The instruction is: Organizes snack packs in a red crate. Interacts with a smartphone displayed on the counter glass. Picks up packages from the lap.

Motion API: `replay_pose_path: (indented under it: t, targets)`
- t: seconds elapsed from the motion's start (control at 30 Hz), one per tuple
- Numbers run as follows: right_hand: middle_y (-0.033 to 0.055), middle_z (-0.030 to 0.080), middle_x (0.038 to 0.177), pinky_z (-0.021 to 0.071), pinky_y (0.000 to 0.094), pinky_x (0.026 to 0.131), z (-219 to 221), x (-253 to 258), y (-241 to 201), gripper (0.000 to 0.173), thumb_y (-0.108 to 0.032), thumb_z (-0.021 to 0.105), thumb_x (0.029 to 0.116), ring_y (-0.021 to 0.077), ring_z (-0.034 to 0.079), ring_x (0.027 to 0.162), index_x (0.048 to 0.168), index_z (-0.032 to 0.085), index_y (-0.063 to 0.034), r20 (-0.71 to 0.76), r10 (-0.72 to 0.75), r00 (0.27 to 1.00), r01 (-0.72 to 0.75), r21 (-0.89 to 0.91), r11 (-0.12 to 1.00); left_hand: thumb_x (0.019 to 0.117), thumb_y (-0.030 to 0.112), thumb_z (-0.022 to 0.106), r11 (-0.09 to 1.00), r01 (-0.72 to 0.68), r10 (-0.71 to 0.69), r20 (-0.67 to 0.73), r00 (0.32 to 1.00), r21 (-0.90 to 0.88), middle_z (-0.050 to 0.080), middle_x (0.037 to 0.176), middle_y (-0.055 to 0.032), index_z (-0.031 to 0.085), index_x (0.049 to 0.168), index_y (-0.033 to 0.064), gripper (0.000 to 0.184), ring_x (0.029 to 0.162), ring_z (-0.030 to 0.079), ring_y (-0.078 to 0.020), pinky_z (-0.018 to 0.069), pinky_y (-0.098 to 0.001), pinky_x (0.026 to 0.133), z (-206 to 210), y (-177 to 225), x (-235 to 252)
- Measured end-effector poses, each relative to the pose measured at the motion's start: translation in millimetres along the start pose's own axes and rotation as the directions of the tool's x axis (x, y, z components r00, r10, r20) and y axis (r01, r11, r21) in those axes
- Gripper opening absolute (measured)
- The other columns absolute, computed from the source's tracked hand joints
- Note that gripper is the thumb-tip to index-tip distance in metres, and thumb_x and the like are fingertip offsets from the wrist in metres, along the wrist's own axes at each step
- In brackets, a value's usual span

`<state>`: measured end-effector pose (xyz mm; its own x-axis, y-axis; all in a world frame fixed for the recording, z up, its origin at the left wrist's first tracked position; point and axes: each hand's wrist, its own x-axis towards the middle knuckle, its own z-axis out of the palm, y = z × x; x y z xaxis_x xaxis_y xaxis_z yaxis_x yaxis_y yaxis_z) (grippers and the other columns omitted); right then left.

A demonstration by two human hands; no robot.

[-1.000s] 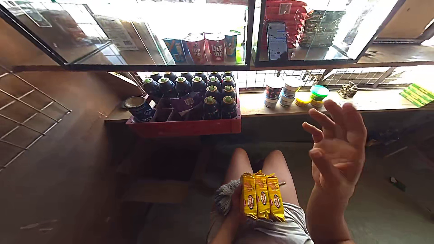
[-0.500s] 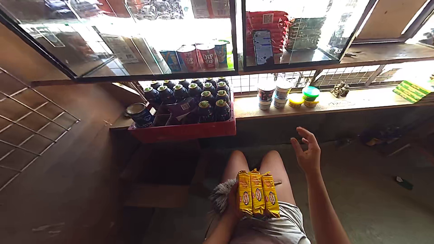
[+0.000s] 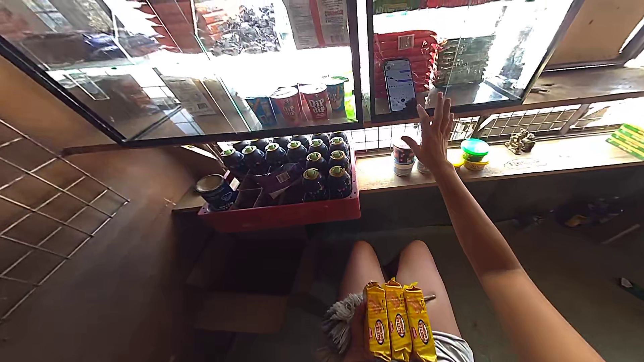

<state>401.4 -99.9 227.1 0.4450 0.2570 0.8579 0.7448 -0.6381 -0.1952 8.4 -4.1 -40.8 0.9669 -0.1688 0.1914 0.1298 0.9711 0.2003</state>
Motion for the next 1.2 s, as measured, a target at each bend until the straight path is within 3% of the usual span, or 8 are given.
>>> replay_pose_path:
  t: [0.13, 0.3, 0.53, 0.6, 0.8, 1.0, 1.1, 1.2]
  targets:
    - [0.0306, 0.021, 0.165, 0.0171, 0.0678, 0.120, 9.4, 14.1, 3.8, 0.066, -0.035, 0.077, 0.0884, 0.0537, 0.013, 0.153, 0.143, 0.055, -0.0040, 0.000, -0.020, 1.000, 0.020, 0.016, 1.000, 0.0915, 0.053, 0.067, 1.000, 0.003, -0.004, -0.041, 0.999, -0.013, 0.076, 0.115, -0.0076, 0.074, 0.122, 0.0147, 0.049, 0.106, 0.073, -0.0182, 0.0590, -0.0386, 0.094, -4.8, -0.2, -2.5]
    - [0.0318, 0.023, 0.163, 0.0256, 0.0621, 0.120, 14.1, 18.8, 9.2, 0.058, -0.031, 0.075, 0.0918, 0.0529, 0.017, 0.152, 0.140, 0.057, -0.0023, -0.017, -0.005, 1.000, 0.006, 0.016, 1.000, 0.0926, 0.049, 0.067, 0.999, -0.008, 0.007, -0.038, 0.999, -0.050, 0.077, 0.113, -0.0059, 0.075, 0.121, 0.0154, 0.045, 0.106, 0.073, -0.0156, 0.0589, -0.0361, 0.095, 8.9, 1.0, -1.2]
    - [0.0302, 0.024, 0.164, 0.0216, 0.0647, 0.120, 22.2, 15.9, 12.8, 0.049, -0.027, 0.072, 0.0940, 0.0529, 0.016, 0.152, 0.137, 0.061, -0.0057, -0.018, -0.014, 1.000, 0.014, 0.004, 1.000, 0.0960, 0.046, 0.063, 0.996, -0.019, 0.021, 0.020, 1.000, -0.086, 0.076, 0.116, -0.0056, 0.073, 0.125, 0.0144, 0.044, 0.108, 0.072, -0.0150, 0.0578, -0.0353, 0.096, 11.6, 1.1, 0.9]
    - [0.0306, 0.024, 0.164, 0.0214, 0.0646, 0.121, 21.3, 16.3, 11.9, 0.052, -0.030, 0.072, 0.0936, 0.0539, 0.016, 0.152, 0.137, 0.060, -0.0053, -0.032, -0.020, 0.999, 0.021, 0.016, 1.000, 0.0958, 0.047, 0.063, 0.998, -0.024, 0.025, 0.006, 1.000, -0.063, 0.075, 0.117, -0.0059, 0.073, 0.125, 0.0142, 0.045, 0.109, 0.072, -0.0155, 0.0575, -0.0360, 0.097, 2.0, 0.7, -2.1]
    - [0.0330, 0.025, 0.162, 0.0271, 0.0608, 0.120, 11.1, 18.9, 2.1, 0.076, -0.033, 0.074, 0.0908, 0.0524, 0.021, 0.151, 0.153, 0.042, -0.0005, -0.076, -0.003, 0.997, 0.011, 0.102, 0.995, 0.0969, 0.050, 0.061, 0.997, -0.069, 0.069, -0.019, 0.997, 0.019, 0.075, 0.119, -0.0045, 0.073, 0.127, 0.0161, 0.047, 0.111, 0.071, -0.0138, 0.0570, -0.0349, 0.098, -5.0, -0.9, -4.0]
    - [0.0275, 0.044, 0.154, 0.0398, 0.0491, 0.116, 6.6, 36.7, 3.7, 0.049, -0.016, 0.053, 0.1025, 0.0404, 0.044, 0.144, 0.145, 0.047, 0.0072, -0.126, -0.070, 0.989, 0.098, 0.225, 0.969, 0.0954, 0.052, 0.062, 0.996, -0.076, 0.079, -0.066, 0.995, 0.043, 0.076, 0.117, -0.0035, 0.074, 0.125, 0.0178, 0.046, 0.109, 0.072, -0.0130, 0.0578, -0.0343, 0.097, -3.7, -1.1, -3.1]
    - [0.0289, 0.049, 0.148, 0.0452, 0.0470, 0.111, 8.4, 45.4, 9.6, 0.038, -0.018, 0.055, 0.1035, 0.0398, 0.050, 0.138, 0.133, 0.057, 0.0062, -0.165, -0.115, 0.980, 0.156, 0.266, 0.951, 0.0939, 0.051, 0.065, 0.994, -0.092, 0.099, -0.123, 0.987, 0.061, 0.077, 0.114, -0.0034, 0.075, 0.121, 0.0183, 0.044, 0.106, 0.073, -0.0129, 0.0586, -0.0340, 0.095, -1.5, -2.0, -3.3]
    - [0.0289, 0.055, 0.141, 0.0471, 0.0457, 0.110, 14.6, 38.0, 19.3, 0.027, -0.015, 0.058, 0.1009, 0.0393, 0.053, 0.136, 0.119, 0.064, 0.0049, -0.237, -0.152, 0.960, 0.214, 0.266, 0.940, 0.0952, 0.049, 0.064, 0.993, -0.104, 0.108, -0.081, 0.991, 0.051, 0.076, 0.116, -0.0032, 0.074, 0.124, 0.0183, 0.043, 0.108, 0.072, -0.0127, 0.0577, -0.0338, 0.097, -2.4, -1.1, -2.2]
